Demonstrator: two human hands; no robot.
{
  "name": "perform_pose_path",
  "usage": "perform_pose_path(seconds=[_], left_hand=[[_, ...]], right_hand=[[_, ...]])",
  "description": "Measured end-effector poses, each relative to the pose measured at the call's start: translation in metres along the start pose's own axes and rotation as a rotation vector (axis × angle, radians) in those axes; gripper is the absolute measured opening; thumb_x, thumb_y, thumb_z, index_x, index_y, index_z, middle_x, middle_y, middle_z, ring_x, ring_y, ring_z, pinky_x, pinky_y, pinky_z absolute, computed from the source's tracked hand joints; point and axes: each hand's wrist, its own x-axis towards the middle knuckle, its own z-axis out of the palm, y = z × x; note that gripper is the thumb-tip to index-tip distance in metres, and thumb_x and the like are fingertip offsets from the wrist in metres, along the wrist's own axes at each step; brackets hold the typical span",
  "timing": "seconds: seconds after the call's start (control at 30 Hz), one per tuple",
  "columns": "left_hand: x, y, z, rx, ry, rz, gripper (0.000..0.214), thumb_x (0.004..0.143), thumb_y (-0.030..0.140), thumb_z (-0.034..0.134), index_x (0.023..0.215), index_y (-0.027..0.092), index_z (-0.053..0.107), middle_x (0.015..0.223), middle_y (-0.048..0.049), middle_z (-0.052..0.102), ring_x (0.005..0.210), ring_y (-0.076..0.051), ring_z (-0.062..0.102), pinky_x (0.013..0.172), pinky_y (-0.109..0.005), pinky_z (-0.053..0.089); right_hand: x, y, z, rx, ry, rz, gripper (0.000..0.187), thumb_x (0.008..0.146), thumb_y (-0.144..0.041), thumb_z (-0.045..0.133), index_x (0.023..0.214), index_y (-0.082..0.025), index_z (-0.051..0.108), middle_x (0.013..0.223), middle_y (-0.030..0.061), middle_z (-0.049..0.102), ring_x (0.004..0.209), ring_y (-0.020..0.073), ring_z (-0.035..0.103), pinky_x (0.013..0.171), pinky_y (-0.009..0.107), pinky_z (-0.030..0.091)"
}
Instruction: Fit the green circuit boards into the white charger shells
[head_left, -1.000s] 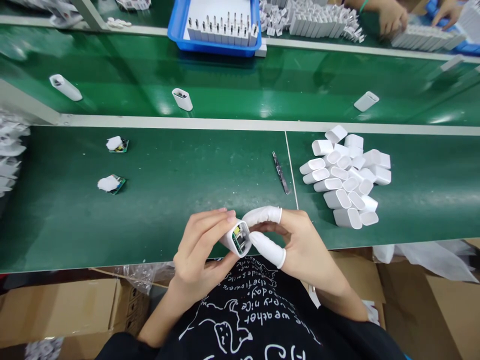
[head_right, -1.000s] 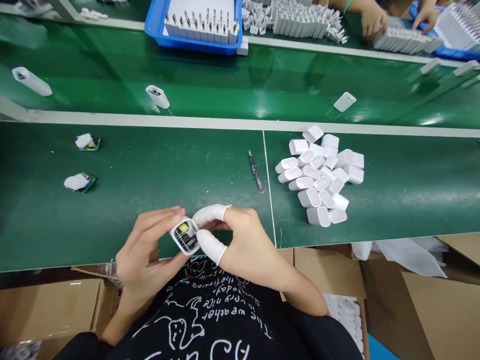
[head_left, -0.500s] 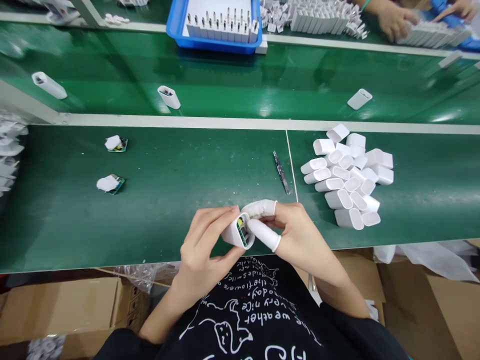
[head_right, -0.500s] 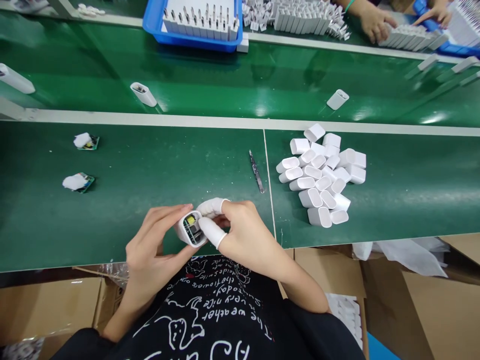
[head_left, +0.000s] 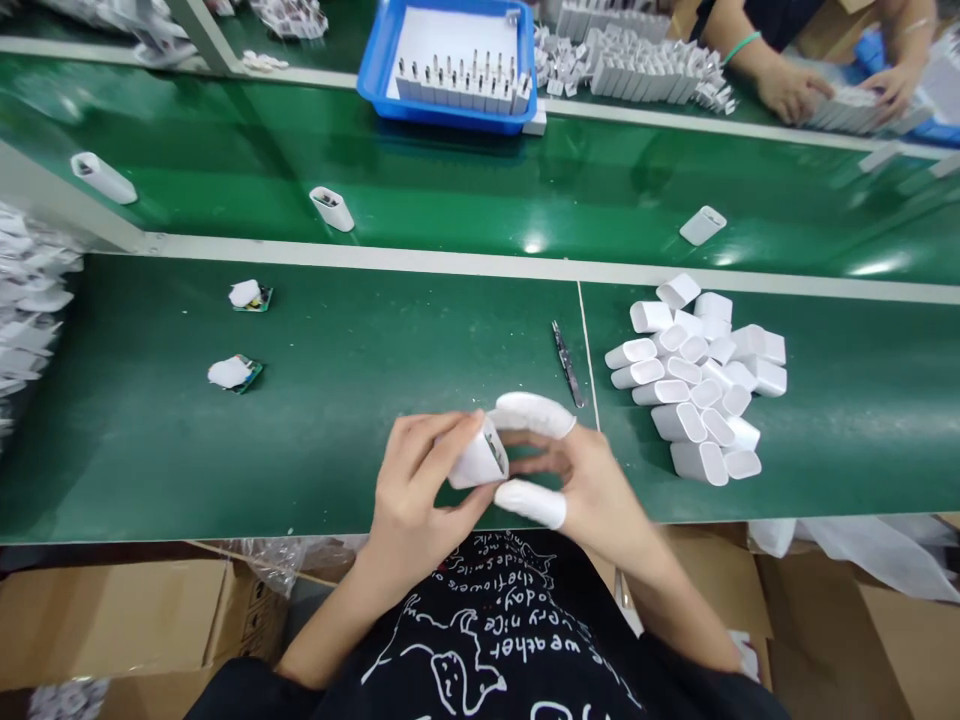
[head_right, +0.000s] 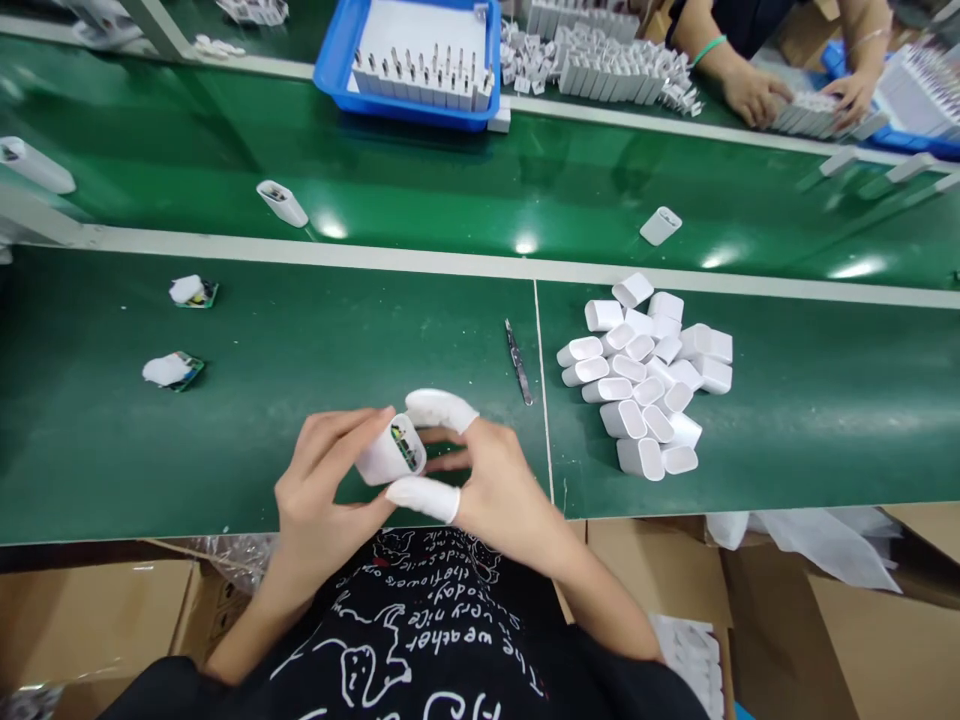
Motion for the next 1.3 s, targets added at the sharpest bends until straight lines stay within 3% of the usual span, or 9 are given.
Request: perform_pose_path(seconds=[0.1, 0.2, 0.47, 0.67, 0.77, 0.9, 1.0, 1.13, 1.3], left_hand=[[0.007, 0.005, 0.002, 0.081, 0.069, 0.054, 0.057, 0.08, 0.009, 0.069, 0.133, 0.015, 0.048, 0.106, -0.0113, 0.066, 0.094, -0.023, 0.057, 0.08, -0.038, 0.053], [0.015, 0.004, -0.001, -0.006, 0.011, 0.022, 0.059, 0.083, 0.013, 0.068, 0.137, 0.014, 0.043, 0.115, -0.0122, 0.065, 0.108, -0.023, 0.056, 0.09, -0.04, 0.053], [0.013, -0.002, -0.013, -0.219, -0.011, -0.005, 0.043, 0.085, 0.011, 0.065, 0.126, 0.012, 0.052, 0.121, -0.011, 0.063, 0.118, -0.019, 0.056, 0.101, -0.035, 0.051], [0.009, -0.023, -0.016, -0.128, 0.067, -0.033, 0.043, 0.086, 0.01, 0.063, 0.127, 0.014, 0.051, 0.122, -0.0112, 0.064, 0.119, -0.02, 0.057, 0.1, -0.038, 0.053], [0.003, -0.044, -0.018, 0.026, 0.126, -0.132, 0.038, 0.088, 0.014, 0.06, 0.125, 0.018, 0.053, 0.123, -0.0105, 0.064, 0.116, -0.022, 0.06, 0.097, -0.041, 0.055], [-0.006, -0.06, -0.021, 0.087, 0.124, -0.223, 0.034, 0.092, 0.025, 0.056, 0.126, 0.023, 0.054, 0.121, -0.008, 0.066, 0.112, -0.023, 0.064, 0.092, -0.04, 0.058], [-0.01, -0.061, -0.02, 0.08, 0.081, -0.244, 0.031, 0.093, 0.03, 0.053, 0.124, 0.026, 0.057, 0.117, -0.0051, 0.069, 0.106, -0.021, 0.068, 0.085, -0.035, 0.061], [-0.015, -0.058, -0.016, 0.046, 0.046, -0.244, 0.029, 0.092, 0.031, 0.053, 0.121, 0.027, 0.059, 0.115, -0.0039, 0.071, 0.104, -0.021, 0.069, 0.082, -0.033, 0.061], [-0.014, -0.058, -0.012, -0.026, -0.022, -0.26, 0.029, 0.092, 0.029, 0.053, 0.121, 0.027, 0.059, 0.114, -0.0043, 0.071, 0.103, -0.02, 0.07, 0.081, -0.033, 0.062]], right_hand=[[0.003, 0.02, 0.022, 0.556, 0.125, 0.122, 0.031, 0.07, -0.023, 0.08, 0.098, -0.024, 0.067, 0.087, -0.0021, 0.071, 0.074, 0.0118, 0.067, 0.071, 0.022, 0.06], [0.012, 0.034, 0.037, 0.939, 0.114, 0.309, 0.015, 0.075, -0.031, 0.074, 0.083, -0.02, 0.069, 0.074, -0.0008, 0.068, 0.062, 0.0097, 0.063, 0.061, 0.016, 0.058], [0.01, 0.032, 0.049, 0.81, 0.085, 0.381, 0.014, 0.074, -0.035, 0.069, 0.076, -0.022, 0.066, 0.065, -0.0017, 0.065, 0.06, 0.0095, 0.062, 0.063, 0.014, 0.057], [0.043, 0.031, 0.04, 0.357, 0.129, 0.29, 0.025, 0.078, -0.044, 0.06, 0.088, -0.022, 0.063, 0.082, 0.0027, 0.069, 0.07, 0.016, 0.066, 0.068, 0.031, 0.059], [0.113, 0.025, 0.012, -0.025, 0.219, 0.176, 0.029, 0.074, -0.034, 0.071, 0.098, -0.02, 0.061, 0.095, 0.0037, 0.069, 0.087, 0.0187, 0.066, 0.083, 0.036, 0.056], [0.221, 0.004, -0.02, -0.584, 0.38, 0.059, 0.028, 0.089, -0.031, 0.064, 0.112, -0.015, 0.06, 0.116, 0.0077, 0.063, 0.104, 0.0221, 0.062, 0.092, 0.045, 0.051], [0.264, -0.011, -0.026, -0.938, 0.405, 0.053, 0.033, 0.093, -0.033, 0.06, 0.121, -0.016, 0.058, 0.124, 0.0088, 0.059, 0.108, 0.0231, 0.061, 0.091, 0.046, 0.052], [0.245, -0.026, -0.045, -1.322, 0.307, 0.077, 0.036, 0.093, -0.036, 0.059, 0.123, -0.017, 0.057, 0.128, 0.0094, 0.058, 0.111, 0.0242, 0.06, 0.093, 0.047, 0.051], [0.13, -0.048, -0.104, -1.628, 0.09, 0.175, 0.024, 0.086, -0.028, 0.066, 0.105, -0.015, 0.065, 0.105, 0.0084, 0.068, 0.102, 0.0241, 0.062, 0.09, 0.043, 0.047]])
